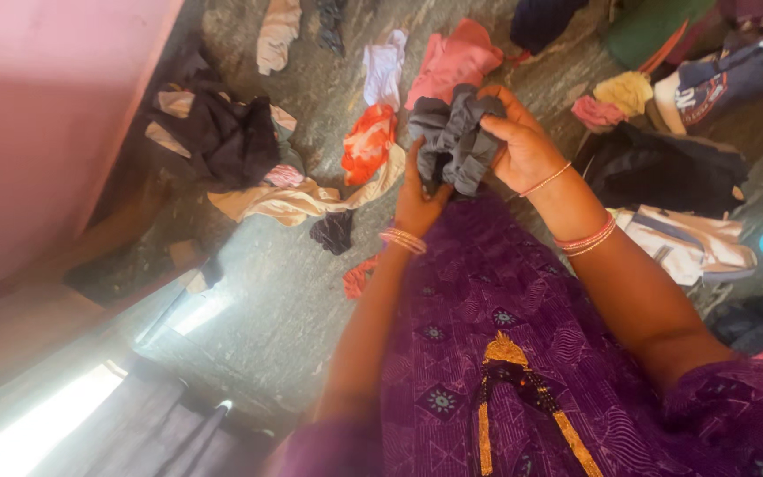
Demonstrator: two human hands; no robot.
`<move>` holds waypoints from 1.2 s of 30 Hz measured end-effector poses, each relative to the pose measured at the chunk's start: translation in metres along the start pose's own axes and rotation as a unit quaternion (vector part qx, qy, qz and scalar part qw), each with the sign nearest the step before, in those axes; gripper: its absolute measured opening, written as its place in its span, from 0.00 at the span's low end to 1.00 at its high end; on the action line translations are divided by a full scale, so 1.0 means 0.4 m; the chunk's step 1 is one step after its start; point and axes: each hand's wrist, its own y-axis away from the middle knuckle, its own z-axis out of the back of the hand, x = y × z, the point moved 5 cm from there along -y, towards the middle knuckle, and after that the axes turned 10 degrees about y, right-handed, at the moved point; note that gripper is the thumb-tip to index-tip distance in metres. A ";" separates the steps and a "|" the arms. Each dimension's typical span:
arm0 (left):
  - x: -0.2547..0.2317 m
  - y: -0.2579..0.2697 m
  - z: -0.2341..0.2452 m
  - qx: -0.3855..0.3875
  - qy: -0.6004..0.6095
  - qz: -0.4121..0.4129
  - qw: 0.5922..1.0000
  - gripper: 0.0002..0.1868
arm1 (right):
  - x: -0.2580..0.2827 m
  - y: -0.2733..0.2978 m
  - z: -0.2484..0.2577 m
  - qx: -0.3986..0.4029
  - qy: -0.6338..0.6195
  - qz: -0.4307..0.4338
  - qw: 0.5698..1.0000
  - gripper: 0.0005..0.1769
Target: The person folds various garments on the floor, including shirts, pants, and small items. They pick up each item, unfold it, and fold it into a compact shape before placing it in a growing pile.
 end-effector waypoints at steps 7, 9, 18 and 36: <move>-0.086 -0.112 0.195 -0.147 -0.254 -0.044 0.955 0.30 | 0.239 -0.030 -0.024 -0.168 0.325 0.310 0.877 0.20; -0.213 -0.122 0.245 -0.148 -0.189 -0.114 0.964 0.29 | 0.294 0.005 -0.050 -0.219 0.496 0.382 0.748 0.18; -0.531 -0.221 0.281 -0.046 0.081 -0.125 0.988 0.27 | 0.368 0.017 -0.175 -0.156 0.412 0.224 0.869 0.18; -0.736 -0.075 0.194 0.093 -0.232 -0.398 0.883 0.35 | 0.387 0.045 -0.455 -0.061 0.600 0.384 0.699 0.17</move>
